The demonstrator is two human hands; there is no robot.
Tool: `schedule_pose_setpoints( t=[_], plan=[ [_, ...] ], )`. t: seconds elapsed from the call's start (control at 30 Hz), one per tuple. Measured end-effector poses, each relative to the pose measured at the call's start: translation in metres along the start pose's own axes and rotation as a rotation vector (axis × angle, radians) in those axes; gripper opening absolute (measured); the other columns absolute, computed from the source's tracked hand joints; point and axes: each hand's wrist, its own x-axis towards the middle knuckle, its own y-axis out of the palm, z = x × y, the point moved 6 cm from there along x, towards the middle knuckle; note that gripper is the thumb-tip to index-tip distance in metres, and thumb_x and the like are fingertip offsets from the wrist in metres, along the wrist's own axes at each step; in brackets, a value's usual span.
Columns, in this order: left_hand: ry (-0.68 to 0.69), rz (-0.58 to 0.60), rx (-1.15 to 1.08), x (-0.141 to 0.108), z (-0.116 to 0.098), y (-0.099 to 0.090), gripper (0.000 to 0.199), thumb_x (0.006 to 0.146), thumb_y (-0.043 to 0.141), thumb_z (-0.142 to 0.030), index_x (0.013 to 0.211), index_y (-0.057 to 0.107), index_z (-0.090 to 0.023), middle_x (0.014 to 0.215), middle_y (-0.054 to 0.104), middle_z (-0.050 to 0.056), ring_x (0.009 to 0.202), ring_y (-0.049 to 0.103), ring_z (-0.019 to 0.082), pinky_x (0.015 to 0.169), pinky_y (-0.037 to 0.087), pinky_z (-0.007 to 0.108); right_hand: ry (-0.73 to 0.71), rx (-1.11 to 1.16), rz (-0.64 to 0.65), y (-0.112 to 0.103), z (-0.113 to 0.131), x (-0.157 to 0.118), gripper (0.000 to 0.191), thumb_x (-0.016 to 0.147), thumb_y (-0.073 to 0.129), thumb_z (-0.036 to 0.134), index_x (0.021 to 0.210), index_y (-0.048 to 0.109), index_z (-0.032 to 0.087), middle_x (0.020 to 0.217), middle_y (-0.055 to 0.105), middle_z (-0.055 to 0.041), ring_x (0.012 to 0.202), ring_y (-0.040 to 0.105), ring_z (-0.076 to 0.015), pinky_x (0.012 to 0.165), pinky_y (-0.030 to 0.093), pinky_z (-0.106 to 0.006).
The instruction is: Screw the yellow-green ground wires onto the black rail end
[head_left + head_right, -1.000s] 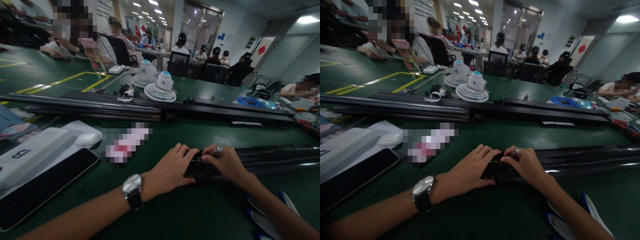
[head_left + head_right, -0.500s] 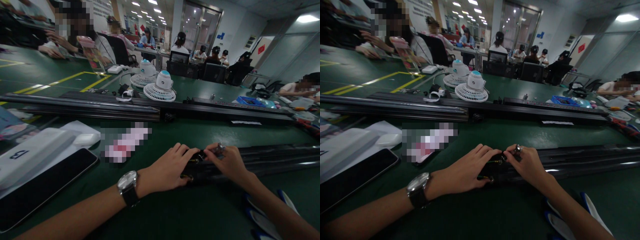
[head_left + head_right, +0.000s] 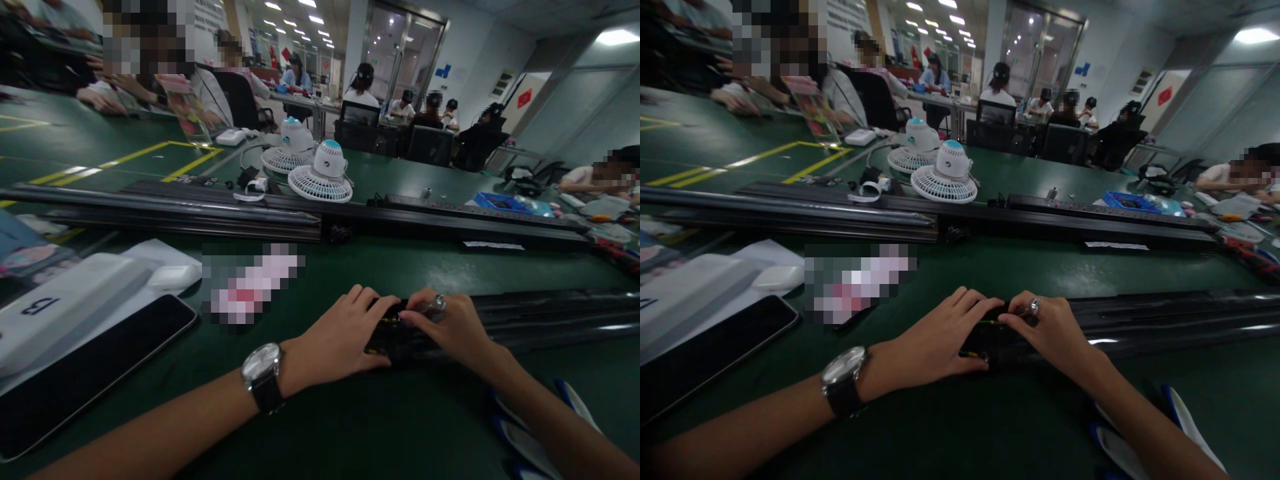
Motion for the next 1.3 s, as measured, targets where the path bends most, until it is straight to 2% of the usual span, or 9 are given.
schedule_pose_setpoints(
  t=[0.17, 0.5, 0.7, 0.9, 0.97, 1.13, 1.3],
  plan=[
    [-0.010, 0.003, 0.023, 0.001, -0.001, 0.000, 0.079, 0.079, 0.075, -0.046, 0.143, 0.034, -0.026, 0.133, 0.047, 0.009, 0.116, 0.045, 0.028, 0.097, 0.043, 0.044, -0.063, -0.086, 0.024, 0.000, 0.005, -0.001, 0.016, 0.092, 0.065, 0.037, 0.089, 0.066, 0.022, 0.078, 0.073, 0.0024, 0.064, 0.068, -0.0130, 0.063, 0.050, -0.024],
    [-0.015, 0.004, 0.010, 0.000, 0.000, 0.001, 0.079, 0.078, 0.076, -0.042, 0.144, 0.034, -0.027, 0.133, 0.047, 0.008, 0.114, 0.045, 0.027, 0.095, 0.045, 0.043, -0.088, -0.058, 0.069, 0.004, 0.003, 0.000, 0.014, 0.096, 0.058, 0.034, 0.092, 0.066, 0.023, 0.087, 0.073, 0.0002, 0.076, 0.069, -0.0155, 0.072, 0.050, -0.028],
    [0.044, 0.054, 0.009, 0.001, -0.001, -0.004, 0.087, 0.074, 0.076, -0.029, 0.147, 0.029, -0.025, 0.129, 0.048, 0.009, 0.114, 0.045, 0.027, 0.098, 0.044, 0.043, -0.114, -0.113, -0.031, -0.006, 0.004, -0.001, 0.014, 0.097, 0.058, 0.032, 0.093, 0.066, 0.022, 0.084, 0.073, -0.0003, 0.074, 0.068, -0.0161, 0.071, 0.049, -0.029],
    [0.027, 0.027, 0.009, 0.000, 0.000, -0.003, 0.085, 0.076, 0.076, -0.051, 0.145, 0.032, -0.026, 0.129, 0.047, 0.009, 0.114, 0.046, 0.027, 0.097, 0.044, 0.043, -0.076, -0.010, -0.042, -0.006, 0.006, -0.002, 0.011, 0.094, 0.063, 0.032, 0.090, 0.066, 0.022, 0.077, 0.072, 0.0025, 0.067, 0.068, -0.0137, 0.066, 0.050, -0.025],
    [0.004, 0.010, 0.037, 0.001, 0.000, 0.000, 0.084, 0.076, 0.075, -0.053, 0.144, 0.033, -0.026, 0.129, 0.048, 0.009, 0.113, 0.046, 0.027, 0.095, 0.045, 0.042, -0.078, -0.009, -0.020, -0.002, 0.006, -0.002, 0.011, 0.093, 0.064, 0.033, 0.091, 0.066, 0.023, 0.079, 0.072, 0.0028, 0.068, 0.069, -0.0135, 0.066, 0.050, -0.025],
    [-0.018, -0.008, 0.083, 0.003, -0.002, 0.004, 0.080, 0.078, 0.075, -0.046, 0.144, 0.034, -0.025, 0.126, 0.048, 0.009, 0.111, 0.047, 0.027, 0.093, 0.045, 0.041, -0.091, -0.031, 0.024, 0.003, 0.005, -0.001, 0.012, 0.096, 0.060, 0.034, 0.094, 0.066, 0.023, 0.084, 0.074, 0.0012, 0.073, 0.070, -0.0150, 0.070, 0.051, -0.027],
    [0.001, 0.020, 0.070, 0.001, -0.002, 0.000, 0.083, 0.077, 0.075, -0.038, 0.145, 0.031, -0.026, 0.127, 0.048, 0.009, 0.111, 0.047, 0.026, 0.093, 0.044, 0.040, -0.122, -0.148, -0.028, -0.005, 0.007, -0.002, 0.018, 0.098, 0.055, 0.033, 0.093, 0.067, 0.022, 0.086, 0.074, -0.0023, 0.075, 0.070, -0.0178, 0.072, 0.051, -0.032]
  ],
)
